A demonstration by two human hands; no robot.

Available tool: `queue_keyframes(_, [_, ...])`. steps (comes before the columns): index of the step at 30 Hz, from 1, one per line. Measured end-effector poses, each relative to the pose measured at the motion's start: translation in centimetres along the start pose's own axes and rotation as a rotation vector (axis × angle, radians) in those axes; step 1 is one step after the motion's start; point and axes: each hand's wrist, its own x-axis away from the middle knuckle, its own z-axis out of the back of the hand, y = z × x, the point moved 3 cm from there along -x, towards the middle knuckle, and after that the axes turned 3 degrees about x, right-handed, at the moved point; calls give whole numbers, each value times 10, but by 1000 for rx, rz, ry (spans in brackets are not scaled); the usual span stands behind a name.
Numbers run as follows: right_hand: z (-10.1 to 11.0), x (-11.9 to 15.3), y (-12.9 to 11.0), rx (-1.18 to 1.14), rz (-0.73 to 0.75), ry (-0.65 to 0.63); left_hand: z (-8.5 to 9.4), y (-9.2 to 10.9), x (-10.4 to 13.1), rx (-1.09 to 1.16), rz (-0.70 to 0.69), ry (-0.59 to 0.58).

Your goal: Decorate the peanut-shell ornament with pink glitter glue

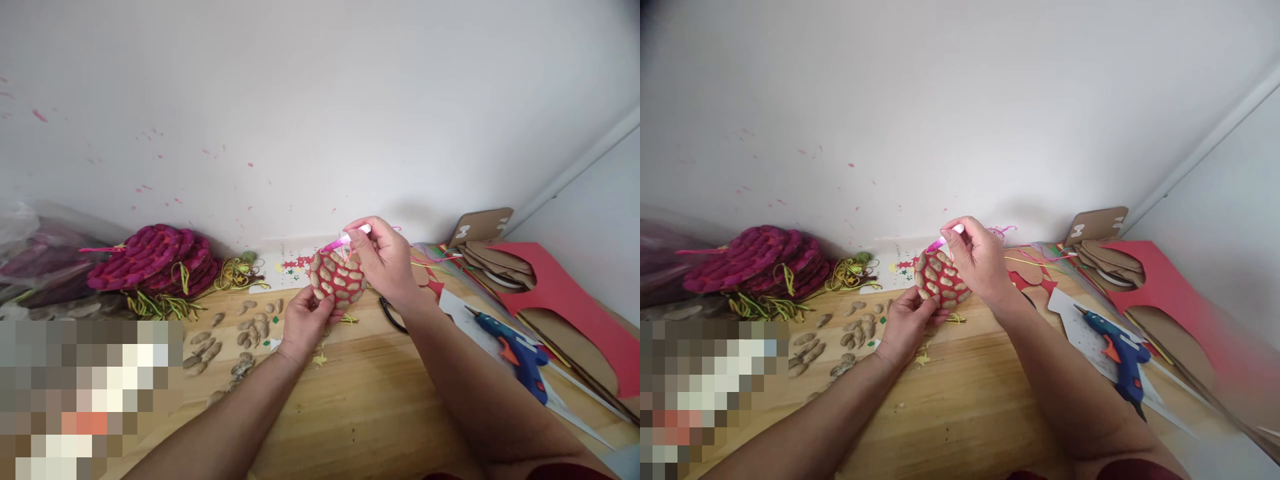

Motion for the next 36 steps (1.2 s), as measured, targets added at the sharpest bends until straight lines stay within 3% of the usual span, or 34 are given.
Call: queue_keyframes(36, [2, 1, -11, 52, 70, -7, -1, 0, -1, -18, 9, 3])
